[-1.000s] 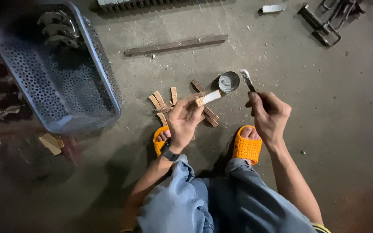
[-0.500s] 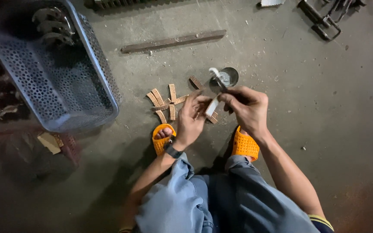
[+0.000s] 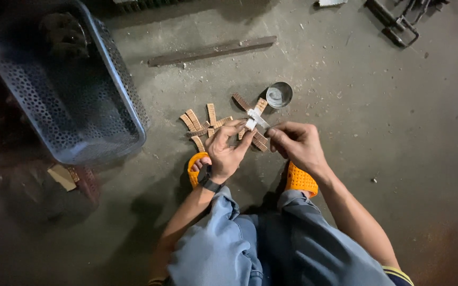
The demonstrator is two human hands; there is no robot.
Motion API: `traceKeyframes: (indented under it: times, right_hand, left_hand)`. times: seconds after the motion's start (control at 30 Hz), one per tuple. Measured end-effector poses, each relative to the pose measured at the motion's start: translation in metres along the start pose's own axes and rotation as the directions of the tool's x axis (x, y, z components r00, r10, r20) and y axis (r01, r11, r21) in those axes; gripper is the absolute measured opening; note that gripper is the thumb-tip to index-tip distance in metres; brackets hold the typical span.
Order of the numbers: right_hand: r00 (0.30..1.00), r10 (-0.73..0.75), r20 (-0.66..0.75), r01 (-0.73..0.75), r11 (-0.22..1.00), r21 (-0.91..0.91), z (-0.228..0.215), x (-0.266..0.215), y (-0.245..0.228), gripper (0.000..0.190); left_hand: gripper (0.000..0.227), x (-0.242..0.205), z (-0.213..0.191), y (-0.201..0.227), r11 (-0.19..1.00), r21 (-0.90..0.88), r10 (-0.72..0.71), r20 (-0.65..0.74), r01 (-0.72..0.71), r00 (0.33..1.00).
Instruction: The person sits on the floor and repeatedly picks up small rectangular wooden pieces. They use a small metal tool to scoop a white substance from a metal cup and apply it to the surface of each piece. After applying the substance, the person places the piece on the floor next to others.
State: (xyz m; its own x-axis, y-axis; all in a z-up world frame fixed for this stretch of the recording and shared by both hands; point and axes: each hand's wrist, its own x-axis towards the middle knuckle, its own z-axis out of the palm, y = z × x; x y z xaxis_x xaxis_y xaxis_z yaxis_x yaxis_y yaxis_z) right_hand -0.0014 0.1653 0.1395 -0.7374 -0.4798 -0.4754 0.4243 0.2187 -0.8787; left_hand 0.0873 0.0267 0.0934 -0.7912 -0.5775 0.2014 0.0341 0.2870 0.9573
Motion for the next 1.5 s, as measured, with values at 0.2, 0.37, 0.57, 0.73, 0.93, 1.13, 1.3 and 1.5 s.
traceKeyframes:
  times: [0.2,0.37,0.57,0.73,0.93,1.13,1.3,1.5]
  right_hand:
    - [1.000,-0.012,-0.022,0.004,0.951,-0.310,-0.018,0.008,0.003,0.010]
    - [0.953,-0.301,0.019,0.266,0.807,-0.527,-0.021,-0.003,0.019,0.008]
    - [0.958,-0.288,0.004,0.245,0.807,-0.537,-0.014,-0.002,0.024,0.009]
    - [0.951,-0.305,-0.045,0.231,0.801,-0.552,-0.016,0.004,0.031,0.010]
    - [0.887,-0.413,-0.206,0.256,0.811,-0.526,-0.032,0.005,0.049,0.013]
    - [0.885,-0.355,-0.302,0.193,0.868,-0.457,-0.035,-0.016,0.077,0.008]
    - [0.958,-0.184,-0.220,0.086,0.915,-0.393,-0.017,-0.032,0.113,0.008]
    - [0.990,-0.011,-0.139,-0.017,0.979,-0.204,-0.014,-0.032,0.131,0.016]
  left_hand:
    - [0.020,-0.004,-0.002,-0.004,0.998,0.058,-0.019,-0.033,0.021,0.999]
    - [0.016,0.000,-0.003,-0.003,0.992,0.089,0.092,-0.005,-0.092,0.996]
    - [0.014,-0.001,-0.001,0.005,0.972,0.153,0.175,0.042,-0.179,0.984]
    - [0.014,-0.001,-0.001,0.005,0.976,0.142,0.161,0.033,-0.164,0.986]
    - [0.017,-0.010,-0.006,-0.001,0.999,-0.022,-0.023,0.000,0.023,1.000]
    - [0.020,0.063,-0.009,0.027,0.959,0.221,-0.223,0.194,0.179,0.955]
    - [0.022,0.137,0.066,0.019,0.949,0.286,-0.251,0.430,0.133,0.867]
    - [0.015,0.151,0.197,-0.069,0.935,0.342,-0.266,0.507,0.092,0.820]
